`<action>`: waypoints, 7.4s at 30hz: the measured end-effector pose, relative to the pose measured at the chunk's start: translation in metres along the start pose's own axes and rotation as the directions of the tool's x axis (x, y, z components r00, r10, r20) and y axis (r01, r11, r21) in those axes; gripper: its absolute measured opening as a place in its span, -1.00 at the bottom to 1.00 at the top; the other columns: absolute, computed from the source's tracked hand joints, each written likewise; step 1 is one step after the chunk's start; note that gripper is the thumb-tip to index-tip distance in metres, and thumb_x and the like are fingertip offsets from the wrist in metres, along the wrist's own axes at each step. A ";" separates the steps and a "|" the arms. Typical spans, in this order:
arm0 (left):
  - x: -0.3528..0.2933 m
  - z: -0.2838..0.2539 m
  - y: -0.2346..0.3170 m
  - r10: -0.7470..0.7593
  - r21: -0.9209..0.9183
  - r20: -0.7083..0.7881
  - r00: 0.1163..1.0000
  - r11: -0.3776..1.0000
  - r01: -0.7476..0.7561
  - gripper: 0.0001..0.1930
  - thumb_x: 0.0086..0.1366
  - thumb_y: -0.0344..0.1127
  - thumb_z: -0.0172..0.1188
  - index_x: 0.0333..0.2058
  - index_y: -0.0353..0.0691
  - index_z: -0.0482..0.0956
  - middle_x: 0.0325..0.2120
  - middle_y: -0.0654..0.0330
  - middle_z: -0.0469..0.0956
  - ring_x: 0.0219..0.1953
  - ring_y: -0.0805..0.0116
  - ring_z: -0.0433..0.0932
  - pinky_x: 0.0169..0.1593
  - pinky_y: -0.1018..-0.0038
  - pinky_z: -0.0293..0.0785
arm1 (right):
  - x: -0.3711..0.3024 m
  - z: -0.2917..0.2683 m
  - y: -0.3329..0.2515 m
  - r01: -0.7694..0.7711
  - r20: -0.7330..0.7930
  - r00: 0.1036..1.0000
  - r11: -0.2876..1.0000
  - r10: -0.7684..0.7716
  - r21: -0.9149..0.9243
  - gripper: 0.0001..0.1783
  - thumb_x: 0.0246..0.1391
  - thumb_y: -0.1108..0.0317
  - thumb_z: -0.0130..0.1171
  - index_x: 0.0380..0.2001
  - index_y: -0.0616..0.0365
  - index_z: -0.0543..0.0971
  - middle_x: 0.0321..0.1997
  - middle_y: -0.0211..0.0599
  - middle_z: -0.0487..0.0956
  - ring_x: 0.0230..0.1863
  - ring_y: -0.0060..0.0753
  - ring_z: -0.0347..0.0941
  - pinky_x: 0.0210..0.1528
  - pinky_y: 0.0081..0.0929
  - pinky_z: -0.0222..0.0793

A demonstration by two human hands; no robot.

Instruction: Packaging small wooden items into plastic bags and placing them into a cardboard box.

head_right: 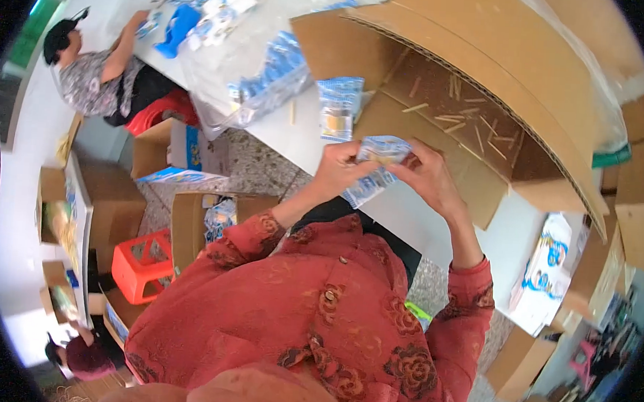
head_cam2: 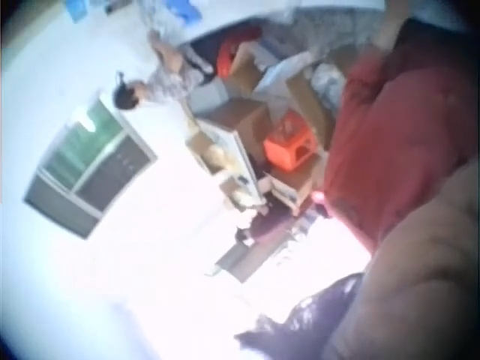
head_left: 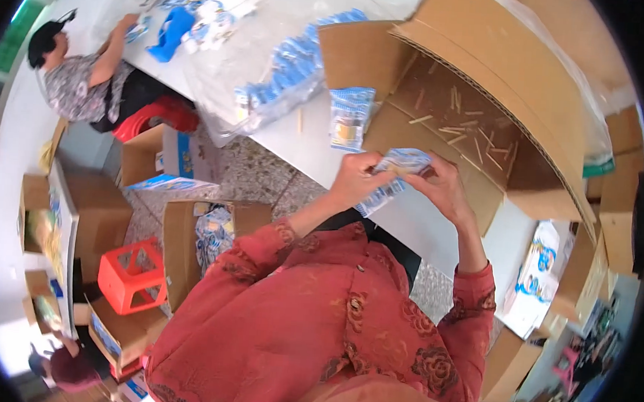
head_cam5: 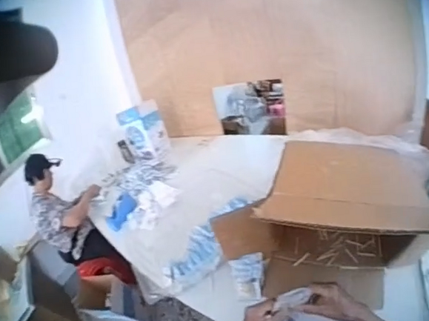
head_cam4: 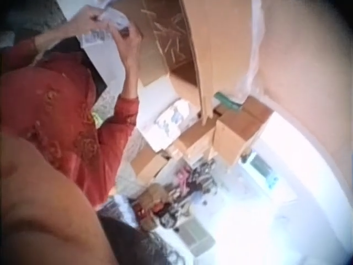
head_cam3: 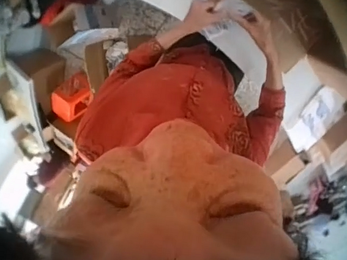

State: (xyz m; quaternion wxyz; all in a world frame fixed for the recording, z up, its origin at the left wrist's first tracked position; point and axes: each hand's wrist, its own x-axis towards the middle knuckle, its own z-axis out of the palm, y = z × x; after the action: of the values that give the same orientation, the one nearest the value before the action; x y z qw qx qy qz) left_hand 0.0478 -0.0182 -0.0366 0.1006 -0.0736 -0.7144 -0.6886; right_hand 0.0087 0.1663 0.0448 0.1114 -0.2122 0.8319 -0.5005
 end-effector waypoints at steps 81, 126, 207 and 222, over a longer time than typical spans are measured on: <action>-0.022 -0.013 0.031 -0.068 0.044 0.110 0.992 0.997 0.064 -0.83 0.06 -0.38 0.26 -0.39 -0.32 0.54 -0.53 0.17 0.55 -0.44 0.53 0.50 -0.34 0.53 0.42 | -0.028 0.026 0.002 0.033 -0.159 0.987 0.992 -0.013 0.122 -0.82 -0.12 0.49 0.25 -0.37 0.27 0.54 -0.43 -0.30 0.55 -0.36 -0.55 0.45 -0.25 -0.58 0.35; -0.019 -0.040 0.025 -0.020 0.116 0.120 0.993 0.993 0.006 -0.84 0.10 -0.36 0.24 -0.37 -0.34 0.55 -0.50 0.18 0.56 -0.44 0.50 0.51 -0.32 0.54 0.44 | -0.010 0.048 0.002 0.091 0.024 0.995 0.993 -0.093 0.081 -0.77 -0.11 0.48 0.22 -0.30 0.26 0.54 -0.45 -0.27 0.54 -0.45 -0.51 0.45 -0.38 -0.56 0.35; -0.018 -0.020 0.000 -0.024 0.108 -0.017 1.000 0.994 0.025 -0.86 0.00 -0.38 0.29 -0.50 -0.33 0.56 -0.70 0.16 0.48 -0.66 0.52 0.41 -0.57 0.54 0.32 | 0.005 0.031 -0.006 0.145 -0.012 0.989 0.987 -0.145 0.073 -0.45 -0.20 0.53 0.27 -0.03 0.17 0.44 -0.22 -0.32 0.52 -0.17 -0.51 0.42 -0.08 -0.53 0.33; -0.037 -0.033 -0.003 -0.065 0.156 -0.130 0.989 0.984 0.085 -0.81 0.09 -0.33 0.28 -0.53 -0.34 0.52 -0.72 0.33 0.39 -0.61 0.69 0.27 -0.58 0.60 0.20 | -0.022 0.014 0.034 0.021 -0.270 0.962 0.971 0.045 0.237 -0.88 -0.16 0.53 0.30 -0.54 0.22 0.52 -0.55 -0.41 0.54 -0.46 -0.66 0.42 -0.32 -0.66 0.36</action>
State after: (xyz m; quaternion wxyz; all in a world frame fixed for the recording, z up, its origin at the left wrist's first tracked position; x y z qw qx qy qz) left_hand 0.0843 -0.0504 -0.0477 0.1245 0.0050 -0.7624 -0.6350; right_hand 0.0249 0.1796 0.0075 0.0232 -0.1214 0.7746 -0.6203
